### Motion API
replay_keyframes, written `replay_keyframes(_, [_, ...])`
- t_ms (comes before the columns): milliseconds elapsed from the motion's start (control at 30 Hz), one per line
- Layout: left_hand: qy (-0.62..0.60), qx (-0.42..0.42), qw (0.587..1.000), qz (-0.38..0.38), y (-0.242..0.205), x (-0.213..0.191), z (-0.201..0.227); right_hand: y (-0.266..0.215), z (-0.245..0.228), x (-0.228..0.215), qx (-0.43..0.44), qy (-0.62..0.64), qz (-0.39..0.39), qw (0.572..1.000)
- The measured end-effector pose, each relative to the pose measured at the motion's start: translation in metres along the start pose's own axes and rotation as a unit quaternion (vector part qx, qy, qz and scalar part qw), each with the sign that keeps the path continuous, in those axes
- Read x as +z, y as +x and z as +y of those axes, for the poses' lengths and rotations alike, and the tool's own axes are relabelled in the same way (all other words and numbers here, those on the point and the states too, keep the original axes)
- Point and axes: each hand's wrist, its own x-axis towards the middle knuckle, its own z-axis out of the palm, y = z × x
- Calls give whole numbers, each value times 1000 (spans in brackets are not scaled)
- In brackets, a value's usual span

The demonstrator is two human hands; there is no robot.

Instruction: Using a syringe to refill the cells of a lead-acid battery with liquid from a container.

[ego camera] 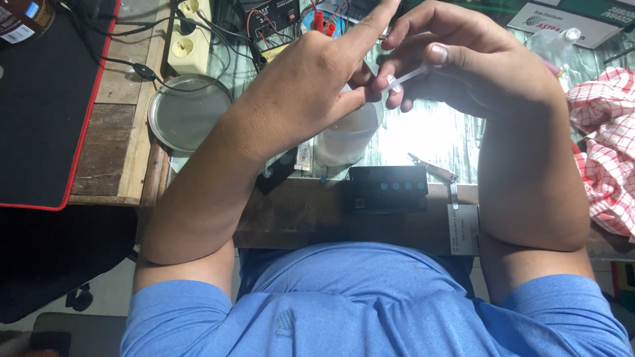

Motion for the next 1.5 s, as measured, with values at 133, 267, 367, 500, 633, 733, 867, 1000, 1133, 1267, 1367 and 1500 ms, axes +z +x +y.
replay_keyframes(133, [19, 15, 1000, 18, -3, 3, 0, 0, 7, -7, -20, 48, -26, 998])
replay_keyframes(267, [81, 16, 996, 16, -13, -2, 11, -2, 7, -7, -29, 55, -40, 997])
replay_keyframes(367, [124, 21, 991, 41, -26, -16, 28, -13, -2, -2, -40, 60, -18, 997])
replay_keyframes(500, [104, 78, 988, 86, -45, -41, 64, -37, -12, -21, -93, 53, -2, 994])
replay_keyframes(633, [45, 102, 994, 4, -60, -31, 74, -70, 17, -102, -234, -83, -91, 964])
replay_keyframes(733, [81, 68, 993, -60, -72, -9, 70, -66, 12, -98, -203, -57, -140, 968])
replay_keyframes(867, [33, -15, 980, -195, -75, 9, 46, -58, -3, -87, -150, -9, -208, 967])
replay_keyframes(1000, [-44, -119, 939, -320, -70, 23, 23, -58, -18, -68, -60, 0, -262, 963])
replay_keyframes(1133, [-135, -90, 945, -284, -75, 47, -3, -59, -10, -56, -60, -27, -244, 967])
replay_keyframes(1267, [-145, -105, 938, -298, -73, 52, -7, -55, -10, -45, -5, -35, -247, 968])
replay_keyframes(1367, [-147, -167, 905, -363, -64, 44, 0, -48, -3, -40, -14, -60, -249, 966])
replay_keyframes(1500, [-125, -208, 869, -431, -58, 48, 3, -33, 3, -34, 21, -5, -313, 950])
